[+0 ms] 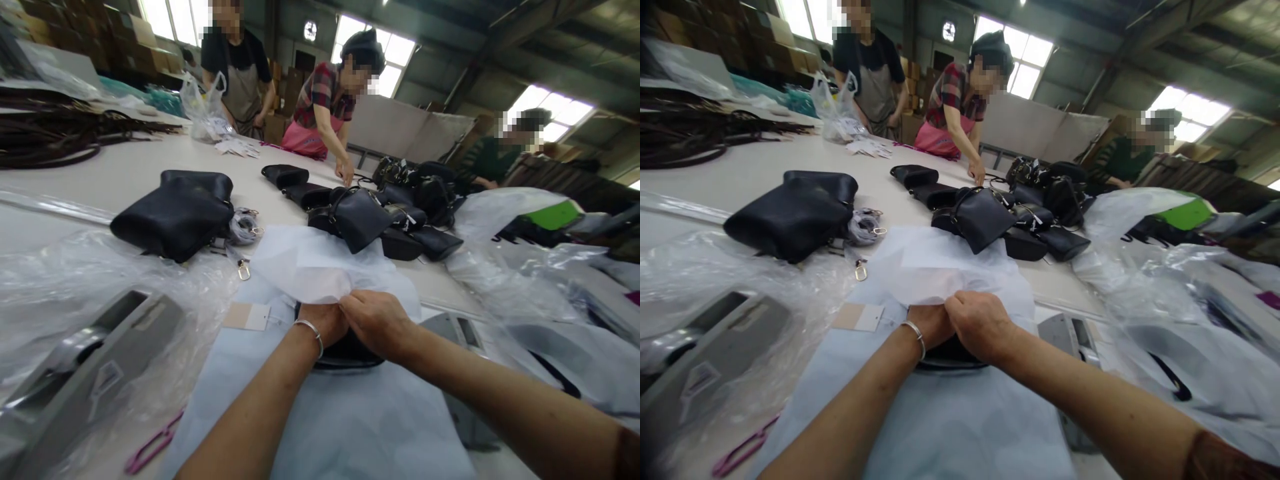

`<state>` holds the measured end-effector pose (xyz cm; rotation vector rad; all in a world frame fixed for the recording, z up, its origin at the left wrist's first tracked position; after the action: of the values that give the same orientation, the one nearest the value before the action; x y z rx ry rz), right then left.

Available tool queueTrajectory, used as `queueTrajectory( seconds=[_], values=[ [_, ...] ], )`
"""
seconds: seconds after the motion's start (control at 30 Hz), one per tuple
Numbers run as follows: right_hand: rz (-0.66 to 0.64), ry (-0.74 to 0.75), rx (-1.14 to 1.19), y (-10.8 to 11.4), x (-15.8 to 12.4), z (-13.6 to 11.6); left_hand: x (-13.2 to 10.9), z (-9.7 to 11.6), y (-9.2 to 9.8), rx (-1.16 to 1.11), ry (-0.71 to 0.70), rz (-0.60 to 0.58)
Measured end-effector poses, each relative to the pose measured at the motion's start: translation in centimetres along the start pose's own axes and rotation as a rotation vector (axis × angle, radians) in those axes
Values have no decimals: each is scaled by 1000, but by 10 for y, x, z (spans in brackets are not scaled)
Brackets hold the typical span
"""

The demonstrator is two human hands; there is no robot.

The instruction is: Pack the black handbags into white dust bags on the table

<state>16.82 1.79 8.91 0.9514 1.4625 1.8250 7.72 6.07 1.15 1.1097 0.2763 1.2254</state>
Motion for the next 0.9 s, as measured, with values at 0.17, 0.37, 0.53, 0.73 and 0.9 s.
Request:
queueTrajectory(
  seconds=[0.17,0.37,0.53,0.73,0.9],
  values=[
    [163,-43,213,11,-7,7,-5,4,12,108,-109,103],
    [211,-252,303,-15,2,62,-9,5,17,137,-124,103],
    [374,-310,138,-5,38,110,-8,7,18,150,-126,106],
    [160,-291,11,-15,105,147,-10,4,16,115,-119,131],
    [40,-343,-146,-48,152,154,-7,3,14,87,-108,104]
  ],
)
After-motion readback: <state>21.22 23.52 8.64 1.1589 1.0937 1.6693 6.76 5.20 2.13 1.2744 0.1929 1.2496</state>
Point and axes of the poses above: each hand's wrist, its own x-axis towards the middle knuckle, its own y-axis out of the back of the hand, z = x × y, the point moved 4 cm from there along x, towards the middle knuckle, and after that the axes turned 3 degrees about z, right-handed, at the moved point
